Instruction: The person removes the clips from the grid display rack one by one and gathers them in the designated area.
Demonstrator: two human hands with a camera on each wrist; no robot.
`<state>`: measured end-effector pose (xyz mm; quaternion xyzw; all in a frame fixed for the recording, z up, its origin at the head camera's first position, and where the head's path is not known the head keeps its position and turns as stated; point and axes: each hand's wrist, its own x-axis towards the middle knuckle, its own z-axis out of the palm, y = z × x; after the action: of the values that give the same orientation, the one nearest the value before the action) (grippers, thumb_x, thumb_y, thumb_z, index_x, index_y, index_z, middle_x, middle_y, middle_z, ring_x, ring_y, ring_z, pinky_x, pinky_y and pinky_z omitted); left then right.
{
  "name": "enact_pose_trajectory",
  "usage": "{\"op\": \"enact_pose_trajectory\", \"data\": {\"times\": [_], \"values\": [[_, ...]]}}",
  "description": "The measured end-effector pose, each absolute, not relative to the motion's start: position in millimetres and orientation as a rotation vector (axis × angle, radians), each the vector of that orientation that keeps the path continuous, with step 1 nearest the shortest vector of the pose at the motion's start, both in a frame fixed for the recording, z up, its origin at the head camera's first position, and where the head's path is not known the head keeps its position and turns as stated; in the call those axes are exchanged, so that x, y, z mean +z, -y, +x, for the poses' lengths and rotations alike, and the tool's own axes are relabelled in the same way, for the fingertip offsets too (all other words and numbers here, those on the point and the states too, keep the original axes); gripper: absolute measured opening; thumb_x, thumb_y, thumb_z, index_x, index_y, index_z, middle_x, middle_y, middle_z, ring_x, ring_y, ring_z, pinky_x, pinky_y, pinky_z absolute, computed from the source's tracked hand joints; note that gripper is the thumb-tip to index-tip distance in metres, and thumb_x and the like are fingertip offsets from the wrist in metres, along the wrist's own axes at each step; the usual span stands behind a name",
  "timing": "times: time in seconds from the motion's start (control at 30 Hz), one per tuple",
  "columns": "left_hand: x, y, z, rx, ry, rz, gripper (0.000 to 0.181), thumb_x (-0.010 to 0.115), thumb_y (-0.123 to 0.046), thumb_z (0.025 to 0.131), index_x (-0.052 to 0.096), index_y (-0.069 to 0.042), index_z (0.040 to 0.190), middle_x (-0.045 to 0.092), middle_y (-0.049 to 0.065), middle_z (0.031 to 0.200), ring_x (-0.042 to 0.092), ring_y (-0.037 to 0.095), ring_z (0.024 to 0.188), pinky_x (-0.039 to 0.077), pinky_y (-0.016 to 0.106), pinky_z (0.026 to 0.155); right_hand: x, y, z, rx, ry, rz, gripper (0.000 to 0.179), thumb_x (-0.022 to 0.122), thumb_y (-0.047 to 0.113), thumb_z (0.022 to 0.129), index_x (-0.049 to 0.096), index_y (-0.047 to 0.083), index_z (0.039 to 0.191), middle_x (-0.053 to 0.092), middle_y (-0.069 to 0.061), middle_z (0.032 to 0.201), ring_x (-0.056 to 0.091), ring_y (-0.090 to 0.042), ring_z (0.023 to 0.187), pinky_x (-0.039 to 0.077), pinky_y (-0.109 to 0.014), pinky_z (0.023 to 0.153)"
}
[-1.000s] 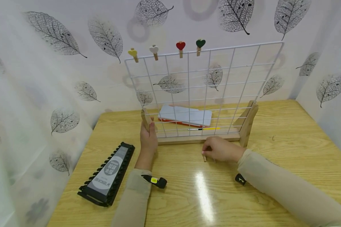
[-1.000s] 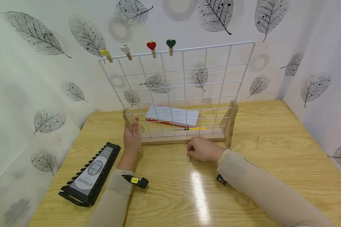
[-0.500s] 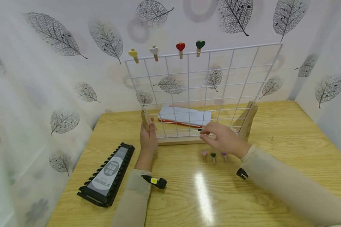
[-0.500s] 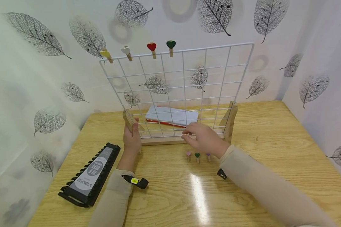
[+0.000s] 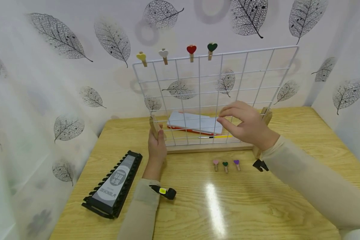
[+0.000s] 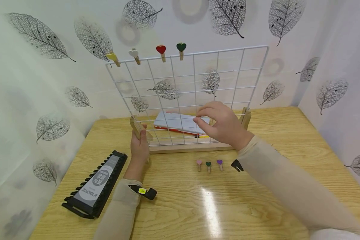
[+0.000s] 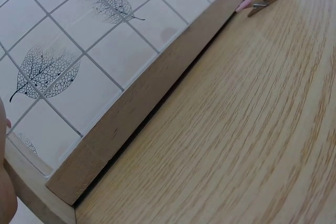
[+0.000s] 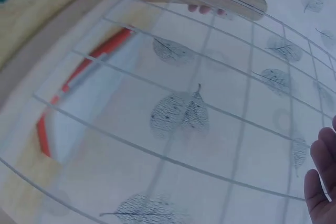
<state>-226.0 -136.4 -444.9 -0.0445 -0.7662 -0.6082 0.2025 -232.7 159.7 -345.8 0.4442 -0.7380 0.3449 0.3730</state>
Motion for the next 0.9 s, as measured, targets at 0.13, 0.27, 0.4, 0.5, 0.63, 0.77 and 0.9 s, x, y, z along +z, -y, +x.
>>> {"op": "enact_pose_trajectory", "data": {"times": [0.13,0.27,0.4,0.5,0.63,0.77,0.9], "values": [[-445,137,-227,-1.690,2.137,-0.121,0.033,0.037,-0.011,0.110,0.046,0.009,0.135,0.052,0.031,0.103,0.050,0.053,0.095,0.042,0.054,0.086,-326,-159,-234,0.871,1.818,1.102,0.037,0.066,0.033,0.099,0.076,-0.001,0.088,0.073,-0.014,0.088,0.066,-0.031,0.084,0.044,-0.017,0.094],[-445,137,-226,-1.705,2.143,-0.119,0.034,0.037,-0.012,0.110,0.046,0.009,0.135,0.053,0.032,0.109,0.050,0.054,0.098,0.041,0.056,0.090,-307,-158,-235,0.855,1.768,1.069,0.034,0.067,0.029,0.096,0.075,-0.004,0.091,0.072,-0.017,0.089,0.065,-0.033,0.084,0.044,-0.018,0.094],[-444,138,-225,-1.714,2.141,-0.126,0.034,0.038,-0.012,0.110,0.046,0.009,0.135,0.053,0.033,0.112,0.050,0.055,0.101,0.041,0.057,0.091,-288,-156,-235,0.840,1.698,1.033,0.023,0.070,0.018,0.090,0.075,-0.004,0.090,0.070,-0.019,0.090,0.062,-0.037,0.087,0.044,-0.024,0.092],[-443,138,-223,-1.702,2.139,-0.125,0.033,0.039,-0.012,0.110,0.047,0.009,0.134,0.054,0.032,0.110,0.051,0.054,0.100,0.042,0.056,0.090,-274,-149,-237,0.844,1.639,1.016,0.015,0.073,0.010,0.084,0.074,-0.005,0.089,0.069,-0.020,0.092,0.060,-0.039,0.088,0.043,-0.029,0.090],[-442,137,-222,-1.691,2.135,-0.130,0.032,0.039,-0.009,0.109,0.047,0.011,0.133,0.054,0.034,0.112,0.051,0.055,0.101,0.042,0.058,0.091,-254,-139,-238,0.844,1.593,1.001,0.014,0.074,0.005,0.082,0.073,-0.006,0.091,0.069,-0.021,0.094,0.058,-0.039,0.090,0.042,-0.030,0.089],[-441,137,-221,-1.699,2.133,-0.140,0.033,0.039,-0.010,0.110,0.047,0.011,0.134,0.054,0.034,0.114,0.051,0.056,0.102,0.041,0.059,0.092,-236,-133,-243,0.814,1.576,0.972,0.015,0.073,0.004,0.083,0.072,-0.006,0.094,0.068,-0.021,0.096,0.059,-0.039,0.092,0.044,-0.028,0.090],[-451,139,-230,-1.709,2.144,-0.128,0.034,0.039,-0.012,0.110,0.046,0.011,0.134,0.054,0.033,0.110,0.051,0.055,0.100,0.042,0.054,0.089,-224,-133,-251,0.765,1.606,0.950,0.018,0.072,0.007,0.087,0.073,-0.006,0.100,0.070,-0.020,0.100,0.061,-0.037,0.096,0.046,-0.031,0.089]]}}
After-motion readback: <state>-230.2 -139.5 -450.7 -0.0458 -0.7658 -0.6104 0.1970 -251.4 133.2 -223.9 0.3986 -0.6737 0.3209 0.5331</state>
